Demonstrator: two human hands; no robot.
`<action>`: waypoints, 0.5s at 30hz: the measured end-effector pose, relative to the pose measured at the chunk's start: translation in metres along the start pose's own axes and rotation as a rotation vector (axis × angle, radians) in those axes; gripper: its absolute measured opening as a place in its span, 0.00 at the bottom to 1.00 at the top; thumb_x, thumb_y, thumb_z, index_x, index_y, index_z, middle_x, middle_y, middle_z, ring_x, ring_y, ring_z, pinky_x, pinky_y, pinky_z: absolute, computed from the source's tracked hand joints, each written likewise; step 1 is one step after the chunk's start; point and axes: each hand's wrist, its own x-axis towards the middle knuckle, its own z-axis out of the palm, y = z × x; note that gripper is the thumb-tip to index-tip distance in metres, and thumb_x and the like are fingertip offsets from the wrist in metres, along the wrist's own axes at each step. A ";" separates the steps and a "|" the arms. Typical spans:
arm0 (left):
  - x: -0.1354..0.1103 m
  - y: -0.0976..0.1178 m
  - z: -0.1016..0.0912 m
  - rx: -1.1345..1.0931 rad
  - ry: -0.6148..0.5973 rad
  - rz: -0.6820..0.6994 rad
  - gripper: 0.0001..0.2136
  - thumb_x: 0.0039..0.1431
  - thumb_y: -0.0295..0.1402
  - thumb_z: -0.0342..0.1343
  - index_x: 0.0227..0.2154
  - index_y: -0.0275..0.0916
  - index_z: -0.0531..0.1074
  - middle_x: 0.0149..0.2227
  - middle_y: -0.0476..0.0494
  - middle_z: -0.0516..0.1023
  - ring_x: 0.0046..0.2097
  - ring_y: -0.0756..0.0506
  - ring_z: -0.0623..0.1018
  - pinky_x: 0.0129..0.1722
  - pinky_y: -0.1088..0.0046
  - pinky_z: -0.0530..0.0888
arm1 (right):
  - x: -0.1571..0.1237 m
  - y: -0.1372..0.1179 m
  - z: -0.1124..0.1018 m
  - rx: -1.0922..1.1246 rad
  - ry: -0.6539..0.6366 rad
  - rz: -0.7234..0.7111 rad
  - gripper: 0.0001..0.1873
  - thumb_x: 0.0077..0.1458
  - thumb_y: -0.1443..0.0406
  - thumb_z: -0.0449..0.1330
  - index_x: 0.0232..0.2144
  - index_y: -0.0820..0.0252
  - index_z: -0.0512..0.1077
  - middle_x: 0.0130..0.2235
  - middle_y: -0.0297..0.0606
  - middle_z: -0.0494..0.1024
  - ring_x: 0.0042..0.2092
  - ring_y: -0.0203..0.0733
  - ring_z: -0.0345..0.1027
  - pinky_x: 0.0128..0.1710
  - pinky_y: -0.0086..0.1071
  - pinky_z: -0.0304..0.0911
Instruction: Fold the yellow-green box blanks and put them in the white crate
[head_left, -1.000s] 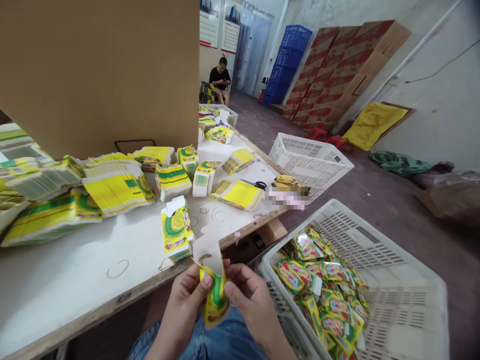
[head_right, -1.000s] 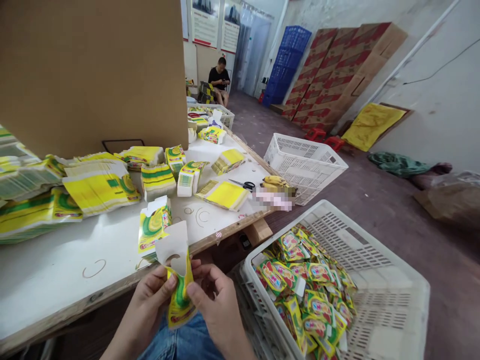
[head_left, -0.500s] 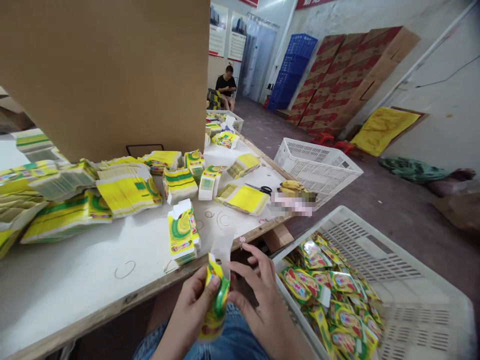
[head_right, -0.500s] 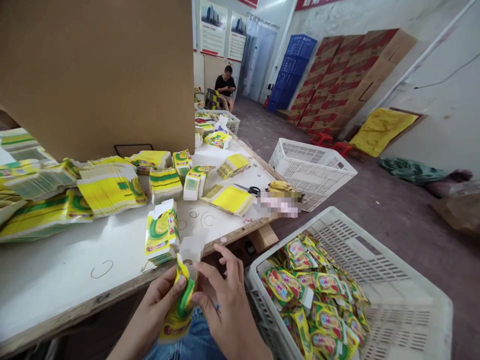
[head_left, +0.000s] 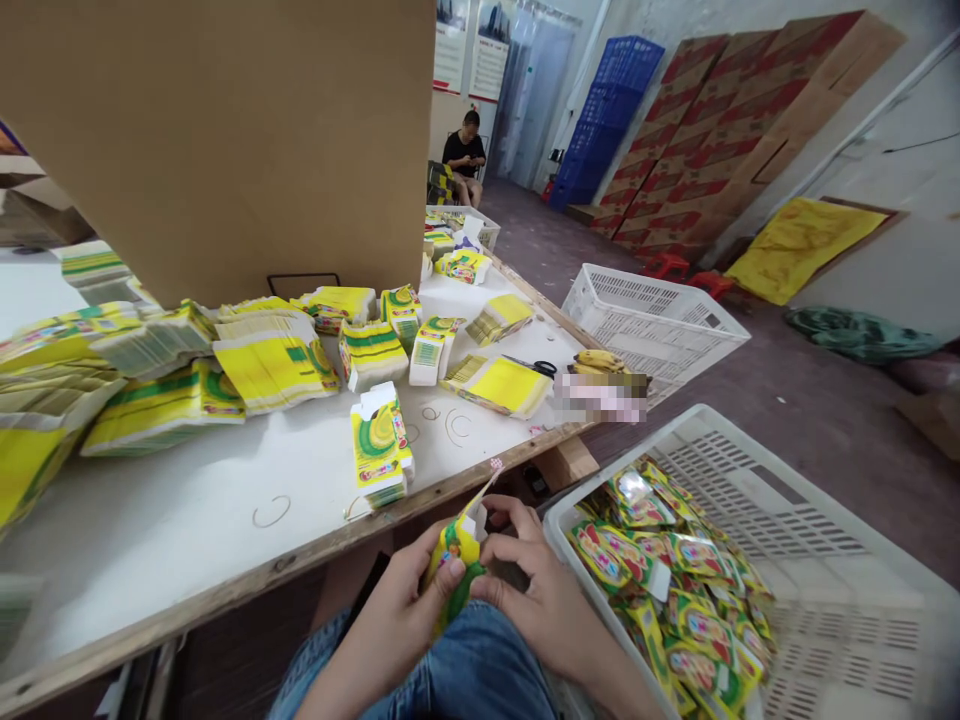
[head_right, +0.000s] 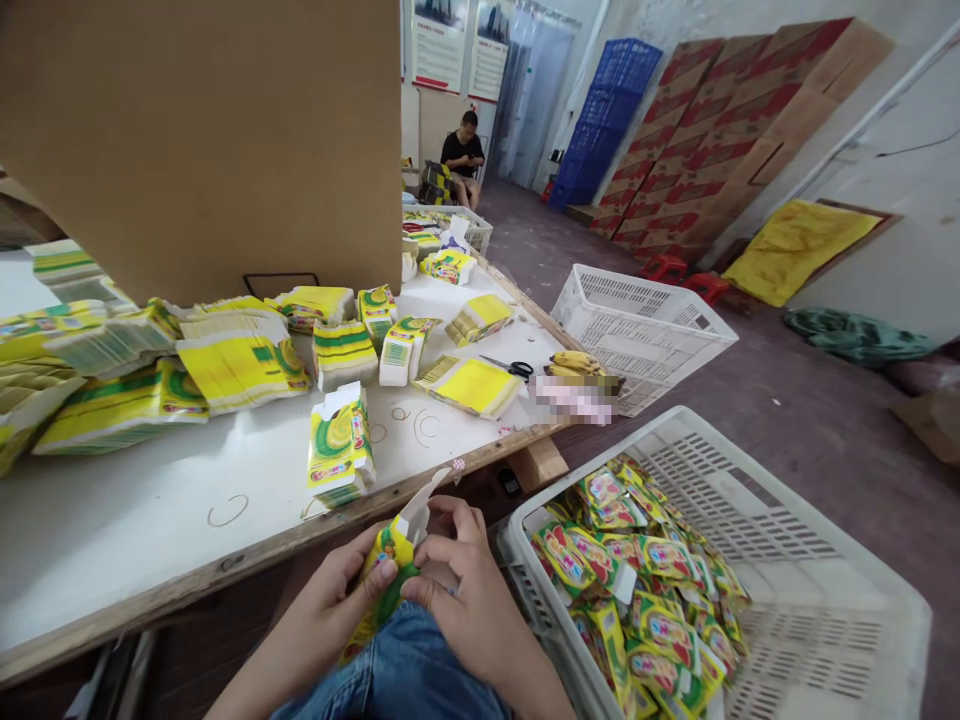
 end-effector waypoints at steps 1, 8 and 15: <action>-0.001 0.000 0.000 0.010 -0.009 0.009 0.24 0.64 0.46 0.52 0.57 0.37 0.70 0.51 0.40 0.80 0.49 0.39 0.76 0.49 0.68 0.73 | 0.000 0.000 0.000 0.033 0.001 0.002 0.04 0.54 0.69 0.66 0.29 0.56 0.77 0.57 0.42 0.65 0.60 0.55 0.58 0.61 0.51 0.53; -0.010 0.000 0.003 -0.011 -0.101 0.026 0.27 0.66 0.44 0.52 0.65 0.42 0.60 0.62 0.40 0.71 0.59 0.38 0.71 0.62 0.63 0.65 | -0.004 -0.004 0.001 0.128 -0.030 -0.010 0.05 0.56 0.66 0.63 0.29 0.54 0.79 0.55 0.42 0.66 0.58 0.54 0.58 0.61 0.51 0.51; -0.012 0.001 0.007 -0.101 -0.171 0.022 0.31 0.63 0.45 0.56 0.66 0.41 0.58 0.63 0.39 0.69 0.62 0.37 0.67 0.65 0.61 0.60 | -0.006 -0.008 0.010 0.138 0.010 -0.019 0.07 0.56 0.67 0.60 0.29 0.54 0.78 0.53 0.41 0.66 0.57 0.51 0.60 0.59 0.46 0.55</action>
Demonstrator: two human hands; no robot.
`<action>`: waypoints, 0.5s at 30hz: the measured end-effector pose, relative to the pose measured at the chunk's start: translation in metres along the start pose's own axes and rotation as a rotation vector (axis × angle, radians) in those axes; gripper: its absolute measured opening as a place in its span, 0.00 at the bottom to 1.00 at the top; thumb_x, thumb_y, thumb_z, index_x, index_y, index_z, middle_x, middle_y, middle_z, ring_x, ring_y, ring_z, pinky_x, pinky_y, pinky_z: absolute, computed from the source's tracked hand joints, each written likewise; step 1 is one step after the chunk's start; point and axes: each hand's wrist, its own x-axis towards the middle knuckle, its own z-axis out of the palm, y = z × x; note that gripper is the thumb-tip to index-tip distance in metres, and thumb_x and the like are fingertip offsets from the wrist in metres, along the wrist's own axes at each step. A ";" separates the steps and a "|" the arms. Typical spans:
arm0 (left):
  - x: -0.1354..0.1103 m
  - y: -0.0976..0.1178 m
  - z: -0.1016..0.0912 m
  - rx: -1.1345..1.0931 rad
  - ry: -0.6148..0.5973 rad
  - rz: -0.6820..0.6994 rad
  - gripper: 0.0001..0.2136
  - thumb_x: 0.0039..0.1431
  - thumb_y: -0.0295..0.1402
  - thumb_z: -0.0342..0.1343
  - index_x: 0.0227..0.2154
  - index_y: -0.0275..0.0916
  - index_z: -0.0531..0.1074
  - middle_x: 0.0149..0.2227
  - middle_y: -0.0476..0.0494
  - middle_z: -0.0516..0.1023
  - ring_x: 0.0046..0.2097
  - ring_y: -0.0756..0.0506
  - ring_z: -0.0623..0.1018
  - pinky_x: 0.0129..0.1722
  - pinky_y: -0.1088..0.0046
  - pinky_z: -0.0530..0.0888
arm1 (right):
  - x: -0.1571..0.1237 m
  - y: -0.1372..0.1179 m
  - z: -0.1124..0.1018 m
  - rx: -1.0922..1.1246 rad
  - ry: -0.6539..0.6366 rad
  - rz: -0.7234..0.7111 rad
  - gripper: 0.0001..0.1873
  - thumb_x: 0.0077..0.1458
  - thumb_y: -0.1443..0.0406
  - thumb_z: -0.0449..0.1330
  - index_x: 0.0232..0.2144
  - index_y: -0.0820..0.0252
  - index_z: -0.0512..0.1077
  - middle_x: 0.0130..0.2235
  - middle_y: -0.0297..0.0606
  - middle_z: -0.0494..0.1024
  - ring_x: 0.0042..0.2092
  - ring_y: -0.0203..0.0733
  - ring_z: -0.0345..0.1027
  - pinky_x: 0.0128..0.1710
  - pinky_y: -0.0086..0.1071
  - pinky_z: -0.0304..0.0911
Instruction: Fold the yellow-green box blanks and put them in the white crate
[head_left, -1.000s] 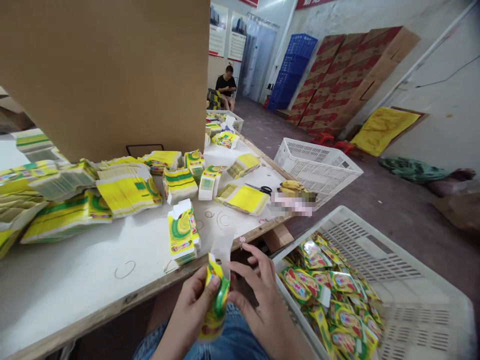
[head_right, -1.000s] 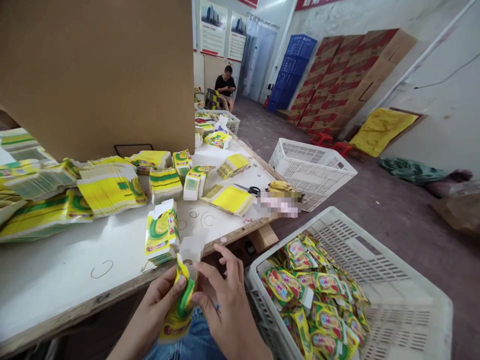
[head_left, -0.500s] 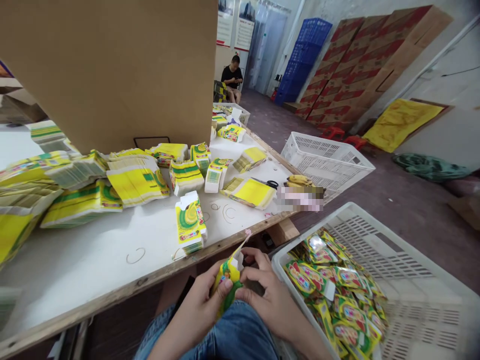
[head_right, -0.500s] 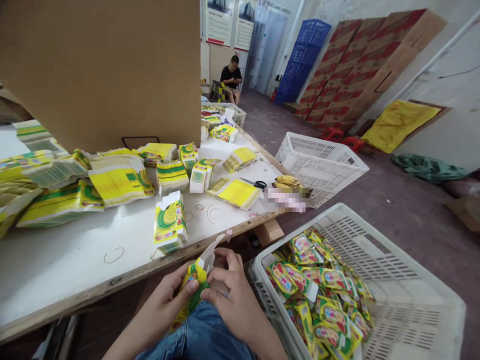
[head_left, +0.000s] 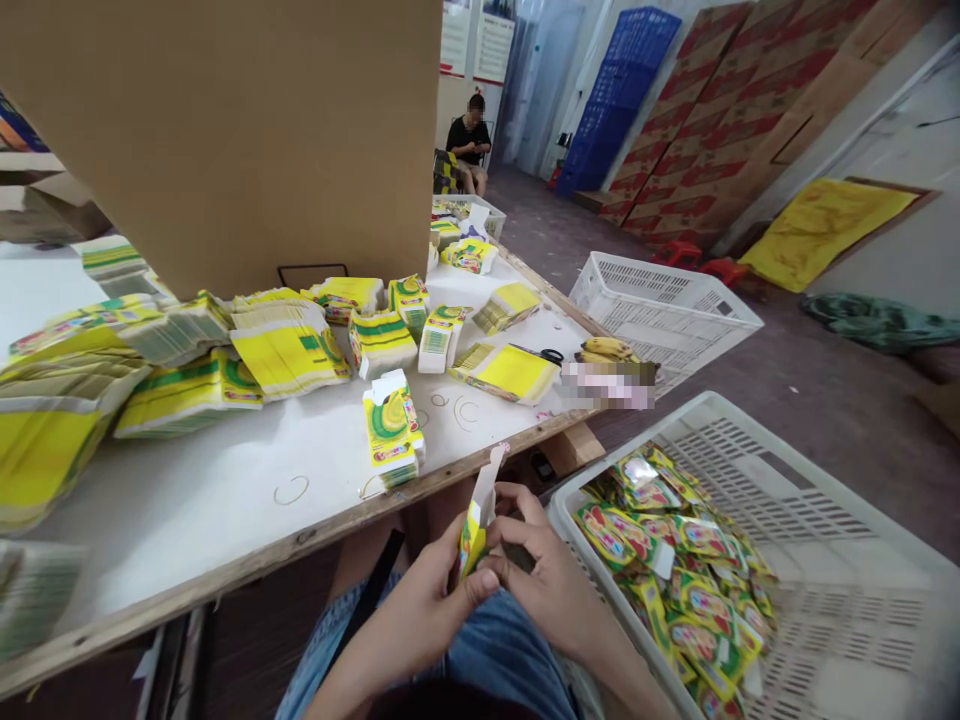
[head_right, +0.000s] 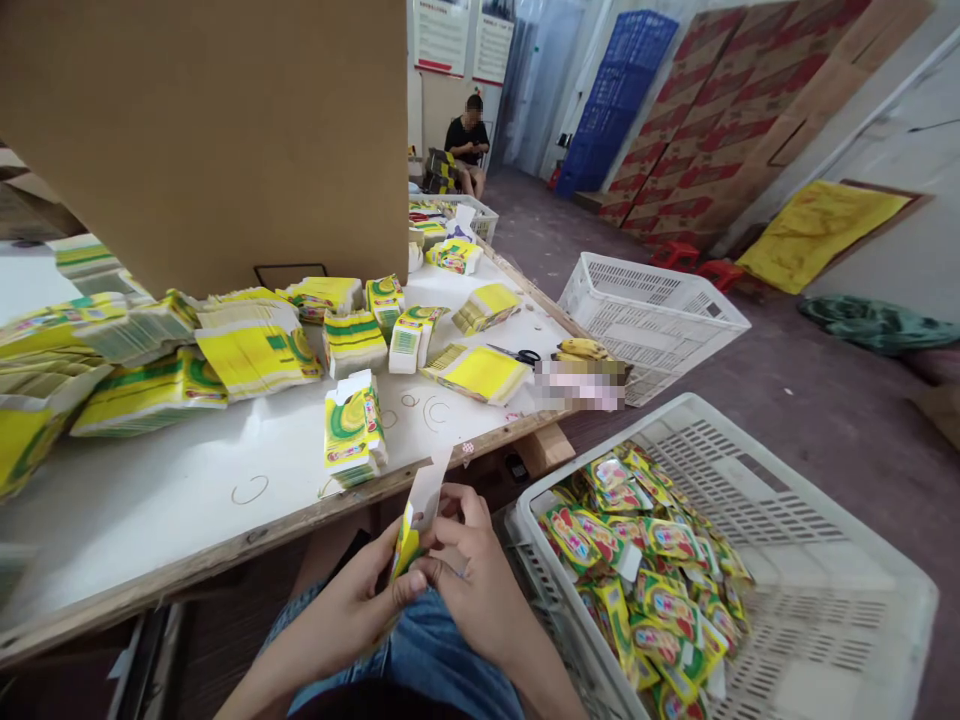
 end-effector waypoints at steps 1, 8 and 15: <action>0.000 0.000 -0.001 -0.012 -0.010 0.007 0.31 0.62 0.45 0.56 0.66 0.41 0.60 0.62 0.39 0.70 0.61 0.38 0.69 0.64 0.62 0.61 | 0.000 0.001 0.001 0.004 0.021 -0.006 0.07 0.57 0.66 0.60 0.28 0.55 0.77 0.52 0.42 0.66 0.56 0.51 0.62 0.58 0.45 0.57; 0.005 -0.007 0.000 -0.117 0.030 -0.006 0.27 0.62 0.48 0.56 0.58 0.37 0.69 0.48 0.39 0.79 0.46 0.42 0.75 0.48 0.67 0.71 | -0.012 0.006 0.002 -0.067 0.186 -0.060 0.12 0.59 0.62 0.61 0.24 0.58 0.71 0.46 0.41 0.69 0.48 0.46 0.68 0.48 0.37 0.64; 0.010 -0.005 0.009 -0.182 0.140 -0.039 0.24 0.57 0.50 0.60 0.45 0.32 0.76 0.35 0.42 0.80 0.36 0.44 0.76 0.39 0.70 0.72 | -0.020 0.023 0.019 0.170 0.446 -0.021 0.31 0.55 0.65 0.66 0.58 0.50 0.61 0.46 0.37 0.75 0.45 0.43 0.72 0.46 0.35 0.68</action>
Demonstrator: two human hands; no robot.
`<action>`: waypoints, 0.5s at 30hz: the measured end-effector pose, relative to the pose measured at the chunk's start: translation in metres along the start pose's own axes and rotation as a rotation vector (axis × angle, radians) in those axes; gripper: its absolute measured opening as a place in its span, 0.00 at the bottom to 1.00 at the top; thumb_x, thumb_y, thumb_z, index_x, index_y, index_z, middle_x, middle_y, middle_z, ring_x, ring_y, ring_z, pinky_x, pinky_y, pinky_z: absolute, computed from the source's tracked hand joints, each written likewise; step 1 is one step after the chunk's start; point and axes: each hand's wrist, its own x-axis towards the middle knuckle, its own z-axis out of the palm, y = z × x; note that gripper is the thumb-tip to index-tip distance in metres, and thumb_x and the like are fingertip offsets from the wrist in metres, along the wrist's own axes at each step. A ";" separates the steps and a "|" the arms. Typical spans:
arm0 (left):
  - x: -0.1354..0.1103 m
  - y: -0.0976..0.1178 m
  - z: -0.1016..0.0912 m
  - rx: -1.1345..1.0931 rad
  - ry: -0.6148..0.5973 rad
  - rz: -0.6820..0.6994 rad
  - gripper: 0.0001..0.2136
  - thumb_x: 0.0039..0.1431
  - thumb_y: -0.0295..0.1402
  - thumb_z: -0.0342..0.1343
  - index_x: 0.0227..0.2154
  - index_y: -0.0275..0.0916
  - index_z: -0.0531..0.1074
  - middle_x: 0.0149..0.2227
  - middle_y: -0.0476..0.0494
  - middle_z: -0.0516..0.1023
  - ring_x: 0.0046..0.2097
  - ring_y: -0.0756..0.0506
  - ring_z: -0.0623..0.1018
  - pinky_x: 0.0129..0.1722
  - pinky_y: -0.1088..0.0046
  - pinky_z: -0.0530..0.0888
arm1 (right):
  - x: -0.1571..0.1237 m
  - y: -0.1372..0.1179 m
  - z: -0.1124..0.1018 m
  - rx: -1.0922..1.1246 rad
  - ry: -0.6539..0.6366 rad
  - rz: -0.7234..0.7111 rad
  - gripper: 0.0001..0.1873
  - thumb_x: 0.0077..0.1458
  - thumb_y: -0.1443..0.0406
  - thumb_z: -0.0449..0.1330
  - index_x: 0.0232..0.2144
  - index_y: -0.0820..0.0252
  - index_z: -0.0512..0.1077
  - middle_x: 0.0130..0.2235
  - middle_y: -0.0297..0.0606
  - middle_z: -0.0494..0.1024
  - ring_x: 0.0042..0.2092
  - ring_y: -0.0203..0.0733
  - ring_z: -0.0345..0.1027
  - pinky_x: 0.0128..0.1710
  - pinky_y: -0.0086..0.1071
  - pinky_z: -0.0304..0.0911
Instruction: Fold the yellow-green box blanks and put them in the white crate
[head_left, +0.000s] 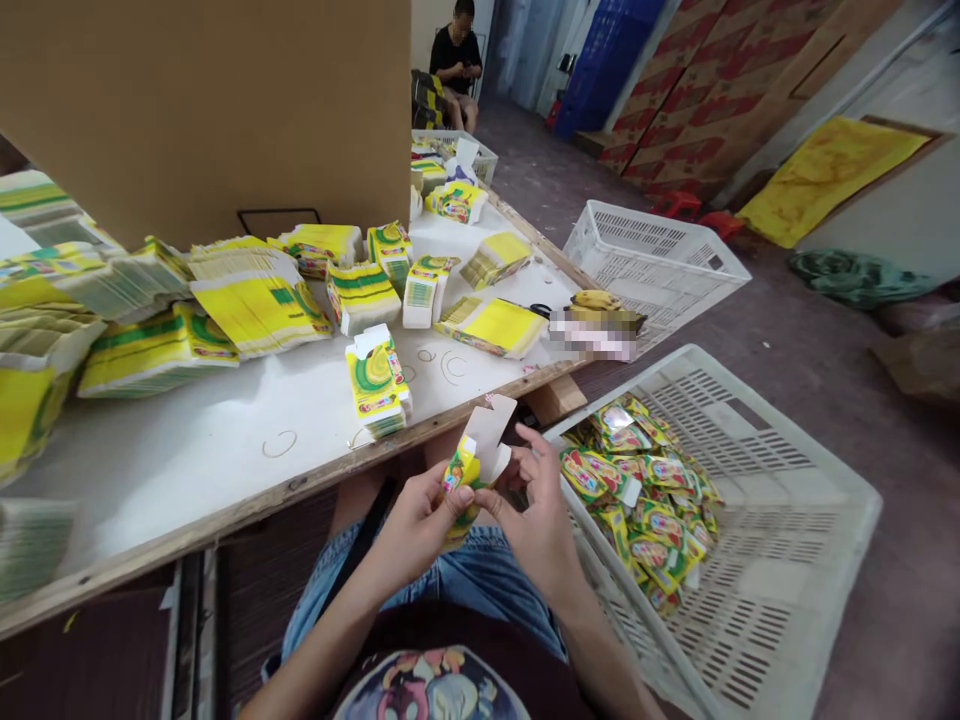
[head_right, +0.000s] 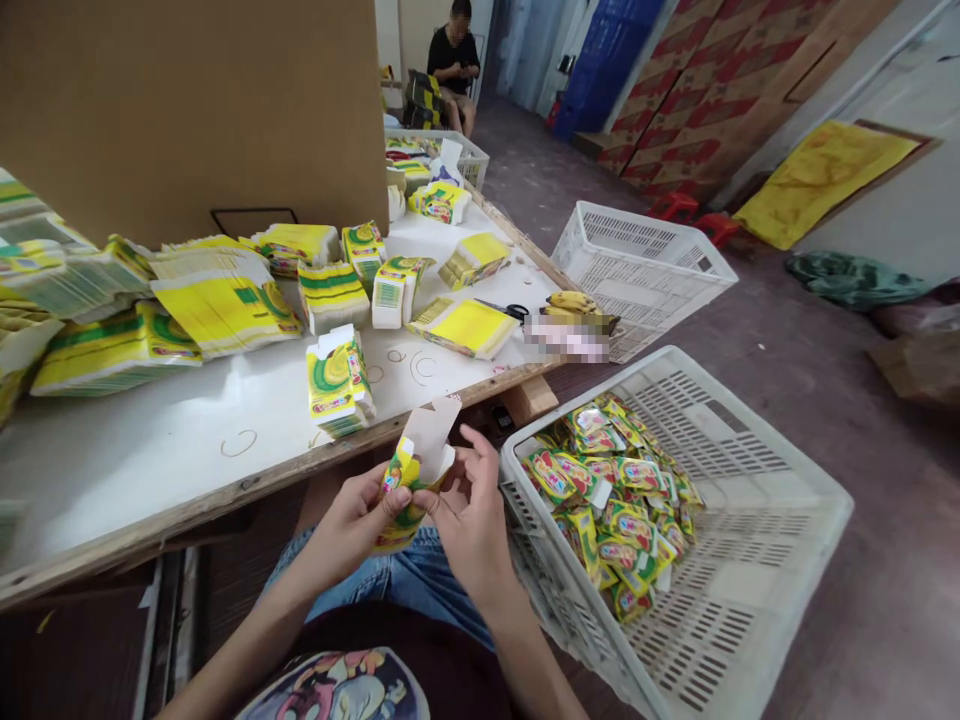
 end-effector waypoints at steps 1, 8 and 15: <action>0.001 -0.001 0.001 -0.020 0.026 -0.004 0.24 0.57 0.50 0.60 0.44 0.32 0.76 0.35 0.42 0.80 0.36 0.44 0.76 0.38 0.70 0.72 | -0.001 0.003 0.001 0.030 0.007 0.022 0.32 0.55 0.64 0.66 0.59 0.51 0.60 0.47 0.38 0.76 0.46 0.43 0.72 0.47 0.36 0.68; 0.008 -0.019 0.002 0.057 0.164 0.021 0.15 0.62 0.44 0.56 0.43 0.36 0.69 0.38 0.42 0.79 0.38 0.44 0.78 0.40 0.69 0.75 | 0.000 0.020 0.005 -0.067 -0.021 0.161 0.14 0.61 0.57 0.59 0.30 0.60 0.73 0.30 0.37 0.76 0.33 0.41 0.69 0.35 0.33 0.67; 0.012 -0.015 -0.005 -0.035 0.107 0.001 0.24 0.63 0.34 0.56 0.56 0.43 0.51 0.39 0.44 0.79 0.39 0.45 0.80 0.40 0.69 0.75 | 0.010 0.023 -0.005 0.125 -0.040 0.153 0.22 0.60 0.56 0.62 0.53 0.55 0.64 0.44 0.42 0.79 0.40 0.42 0.75 0.40 0.34 0.71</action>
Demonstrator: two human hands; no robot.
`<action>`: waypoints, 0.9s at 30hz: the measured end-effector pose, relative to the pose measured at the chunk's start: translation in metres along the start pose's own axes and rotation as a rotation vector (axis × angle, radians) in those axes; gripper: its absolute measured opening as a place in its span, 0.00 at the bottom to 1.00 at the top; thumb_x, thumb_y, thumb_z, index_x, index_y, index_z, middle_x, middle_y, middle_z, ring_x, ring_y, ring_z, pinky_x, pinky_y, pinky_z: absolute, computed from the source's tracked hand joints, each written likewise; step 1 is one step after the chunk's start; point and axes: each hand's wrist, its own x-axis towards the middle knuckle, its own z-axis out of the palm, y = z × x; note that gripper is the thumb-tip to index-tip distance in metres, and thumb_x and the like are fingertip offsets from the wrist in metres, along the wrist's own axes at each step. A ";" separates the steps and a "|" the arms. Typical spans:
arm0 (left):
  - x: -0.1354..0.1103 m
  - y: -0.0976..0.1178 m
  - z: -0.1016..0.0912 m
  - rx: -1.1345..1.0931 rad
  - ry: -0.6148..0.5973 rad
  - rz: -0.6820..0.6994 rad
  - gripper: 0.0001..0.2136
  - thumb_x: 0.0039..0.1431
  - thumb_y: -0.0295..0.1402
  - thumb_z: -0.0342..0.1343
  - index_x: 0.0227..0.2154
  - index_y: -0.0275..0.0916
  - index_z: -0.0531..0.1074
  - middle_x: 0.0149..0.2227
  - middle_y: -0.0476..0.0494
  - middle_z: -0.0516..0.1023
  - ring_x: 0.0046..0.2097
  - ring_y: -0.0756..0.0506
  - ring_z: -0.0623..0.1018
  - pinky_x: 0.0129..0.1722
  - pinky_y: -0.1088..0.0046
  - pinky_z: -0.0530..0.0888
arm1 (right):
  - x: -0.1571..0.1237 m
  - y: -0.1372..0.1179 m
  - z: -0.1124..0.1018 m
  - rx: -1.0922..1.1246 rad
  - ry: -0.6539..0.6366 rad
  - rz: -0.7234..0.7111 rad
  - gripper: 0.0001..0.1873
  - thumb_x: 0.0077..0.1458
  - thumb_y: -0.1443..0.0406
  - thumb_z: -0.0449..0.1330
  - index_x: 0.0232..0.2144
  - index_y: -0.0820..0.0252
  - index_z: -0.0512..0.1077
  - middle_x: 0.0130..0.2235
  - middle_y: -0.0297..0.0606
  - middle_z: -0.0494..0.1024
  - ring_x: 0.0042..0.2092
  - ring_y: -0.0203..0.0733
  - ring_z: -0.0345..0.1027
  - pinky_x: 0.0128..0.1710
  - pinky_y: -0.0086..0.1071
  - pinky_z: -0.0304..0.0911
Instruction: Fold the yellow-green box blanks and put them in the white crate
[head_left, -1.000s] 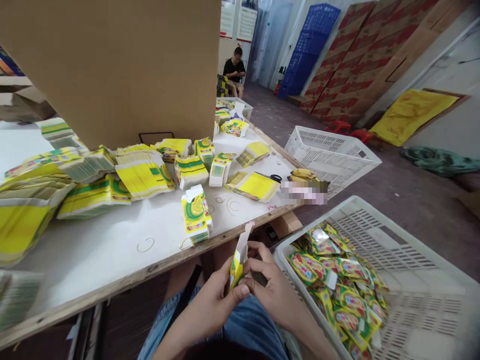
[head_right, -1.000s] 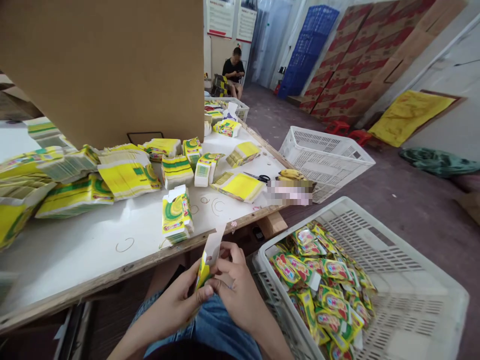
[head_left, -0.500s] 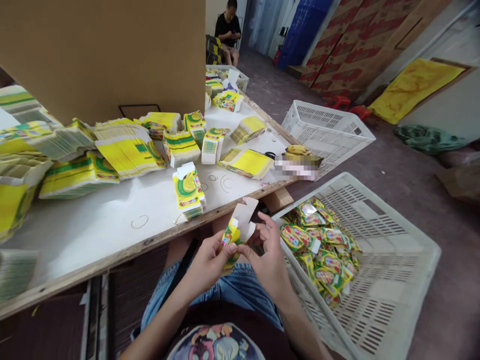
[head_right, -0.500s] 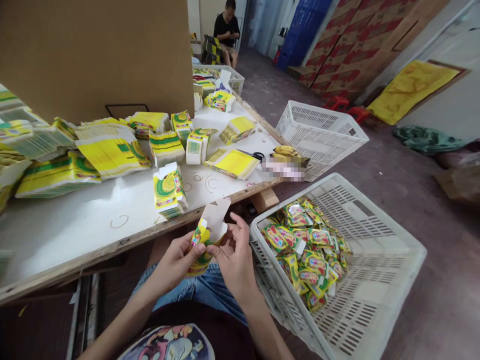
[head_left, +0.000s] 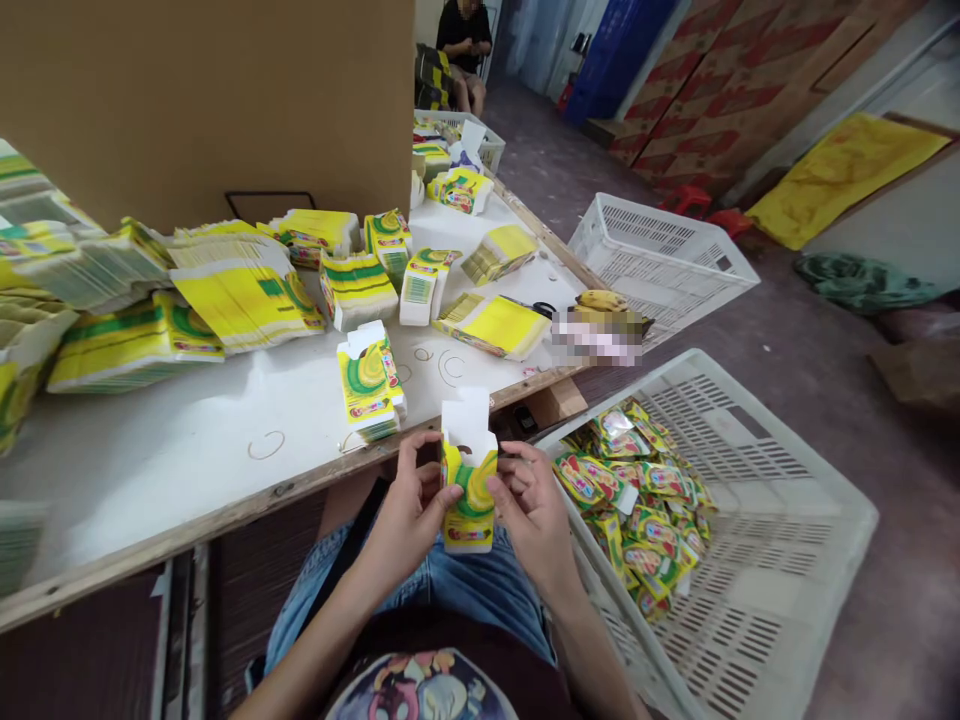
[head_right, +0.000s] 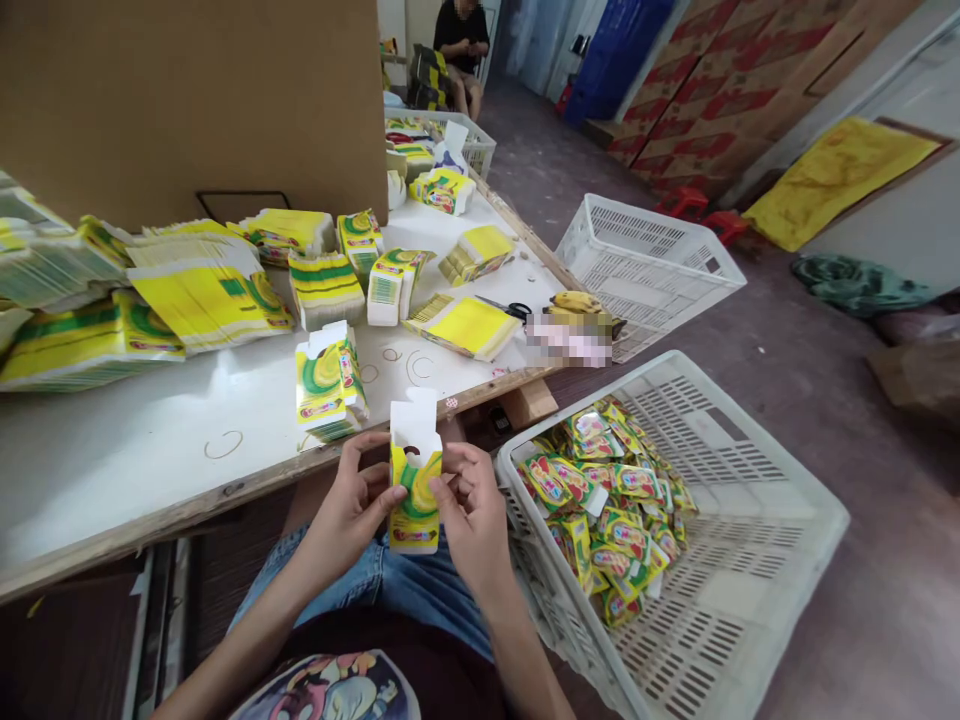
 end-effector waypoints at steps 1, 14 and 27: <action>0.000 0.002 -0.001 -0.019 -0.029 0.001 0.24 0.64 0.34 0.56 0.58 0.43 0.51 0.40 0.43 0.79 0.40 0.44 0.80 0.42 0.68 0.75 | 0.002 -0.001 -0.003 -0.001 -0.038 -0.016 0.22 0.61 0.56 0.61 0.55 0.54 0.64 0.45 0.43 0.78 0.40 0.42 0.75 0.40 0.34 0.71; 0.005 0.000 0.004 -0.126 -0.215 -0.152 0.28 0.58 0.34 0.63 0.58 0.42 0.58 0.40 0.42 0.81 0.39 0.44 0.81 0.39 0.70 0.75 | 0.013 -0.005 -0.031 -0.138 -0.120 -0.081 0.10 0.63 0.57 0.58 0.38 0.57 0.74 0.33 0.37 0.74 0.35 0.41 0.68 0.36 0.33 0.66; 0.011 -0.011 0.003 0.212 -0.047 -0.040 0.18 0.60 0.33 0.59 0.53 0.40 0.70 0.46 0.40 0.82 0.44 0.42 0.81 0.44 0.68 0.77 | 0.017 -0.012 -0.042 -0.157 -0.243 0.141 0.20 0.61 0.54 0.59 0.50 0.58 0.76 0.27 0.33 0.71 0.30 0.39 0.65 0.32 0.32 0.64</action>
